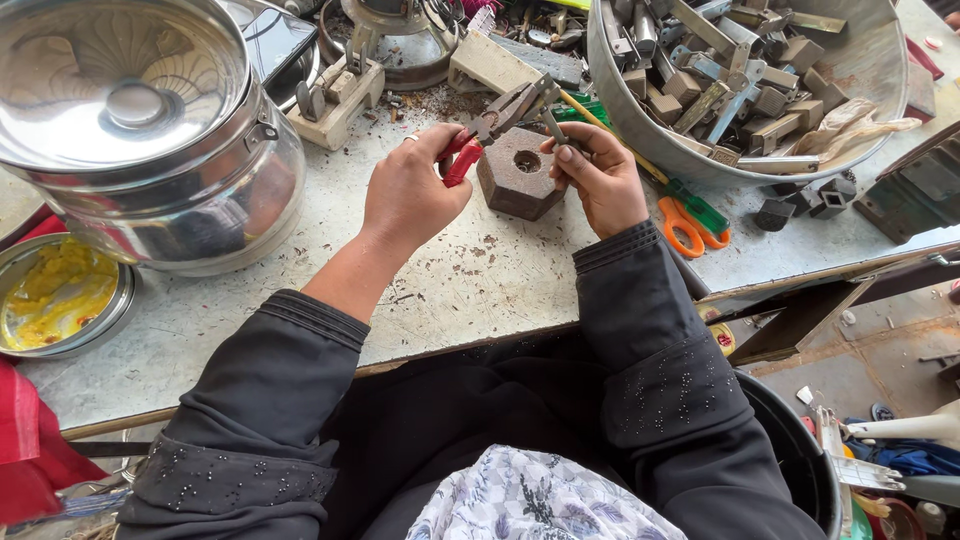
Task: The person uses pliers and a hammer to adjust and shape metal lock components on a workbench. They repeatedly pick up lock parts, hold them with pliers, and strike them with a hammer to modify their shape.
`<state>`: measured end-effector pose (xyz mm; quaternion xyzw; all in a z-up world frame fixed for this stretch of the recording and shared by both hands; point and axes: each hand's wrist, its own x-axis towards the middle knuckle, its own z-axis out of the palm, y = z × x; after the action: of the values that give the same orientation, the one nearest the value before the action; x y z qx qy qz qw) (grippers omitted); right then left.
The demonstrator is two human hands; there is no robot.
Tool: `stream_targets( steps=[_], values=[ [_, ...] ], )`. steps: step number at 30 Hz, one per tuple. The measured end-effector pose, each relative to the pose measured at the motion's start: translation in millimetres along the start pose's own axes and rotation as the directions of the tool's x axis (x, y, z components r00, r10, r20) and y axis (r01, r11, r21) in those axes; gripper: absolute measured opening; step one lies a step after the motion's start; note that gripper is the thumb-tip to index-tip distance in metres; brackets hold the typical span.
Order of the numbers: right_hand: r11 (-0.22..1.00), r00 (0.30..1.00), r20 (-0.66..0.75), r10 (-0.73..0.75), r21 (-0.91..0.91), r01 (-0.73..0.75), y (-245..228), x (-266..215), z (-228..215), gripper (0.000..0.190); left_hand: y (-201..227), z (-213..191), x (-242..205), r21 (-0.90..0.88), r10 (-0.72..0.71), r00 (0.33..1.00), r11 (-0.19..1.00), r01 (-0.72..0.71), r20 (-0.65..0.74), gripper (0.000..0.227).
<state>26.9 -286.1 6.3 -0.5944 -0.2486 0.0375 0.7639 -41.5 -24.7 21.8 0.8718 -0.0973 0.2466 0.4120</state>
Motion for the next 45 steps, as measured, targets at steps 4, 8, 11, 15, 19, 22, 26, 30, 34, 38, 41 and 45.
stream_targets(
  steps=[4,8,11,15,19,22,26,30,34,38,41,45],
  values=[
    [1.0,1.0,0.013,-0.02,-0.024,0.021,-0.4,0.4,1.3,0.03,0.4,-1.6,0.3,0.014,-0.022,1.0,1.0,0.022,0.022,0.042],
    [0.996,1.0,-0.001,-0.011,-0.086,0.011,2.7,1.1,-1.4,0.032,0.8,-5.5,4.3,0.002,-0.126,0.987,0.992,0.126,0.1,0.047],
    [0.994,1.0,0.011,-0.001,-0.114,0.003,4.5,1.8,-3.2,0.035,1.1,-11.3,7.9,-0.014,-0.237,0.95,0.969,0.245,0.205,0.052],
    [0.983,1.0,0.011,-0.005,-0.185,0.007,5.2,1.6,-2.6,0.036,1.5,-18.1,11.8,-0.03,-0.32,0.896,0.938,0.345,0.307,0.055],
    [0.971,1.0,0.017,-0.006,-0.241,0.01,6.0,1.4,-1.2,0.036,-0.8,-20.0,13.0,-0.081,-0.34,0.857,0.914,0.398,0.387,0.046],
    [0.974,1.0,0.0,-0.006,-0.229,0.006,7.4,2.4,-1.0,0.035,-4.0,-15.5,12.8,-0.107,-0.321,0.859,0.914,0.392,0.4,0.045],
    [0.986,1.0,0.0,0.007,-0.168,-0.007,9.5,3.2,-2.4,0.032,-8.6,-2.0,9.5,-0.122,-0.332,0.835,0.899,0.422,0.438,0.05],
    [0.982,1.0,-0.007,0.002,-0.187,-0.003,11.3,4.1,-1.2,0.031,-15.3,8.3,7.6,-0.095,-0.288,0.858,0.929,0.358,0.426,0.053],
    [0.978,1.0,-0.019,0.008,-0.208,-0.012,10.2,2.7,-0.8,0.03,-16.9,12.2,6.0,-0.066,-0.182,0.916,0.973,0.219,0.357,0.058],
    [0.976,0.999,-0.03,0.021,-0.215,-0.027,7.4,1.9,0.9,0.028,-11.4,8.4,4.2,0.164,-0.159,0.953,0.979,0.119,0.259,0.059],
    [0.975,0.999,-0.029,0.022,-0.219,-0.027,5.9,1.6,2.1,0.027,-6.5,4.8,1.6,0.206,-0.103,0.978,0.976,0.065,0.183,0.054],
    [0.976,0.999,-0.033,0.02,-0.217,-0.027,5.3,1.8,3.2,0.026,-6.1,2.6,-1.7,0.152,-0.026,0.992,0.988,0.008,0.12,0.048]
  ],
)
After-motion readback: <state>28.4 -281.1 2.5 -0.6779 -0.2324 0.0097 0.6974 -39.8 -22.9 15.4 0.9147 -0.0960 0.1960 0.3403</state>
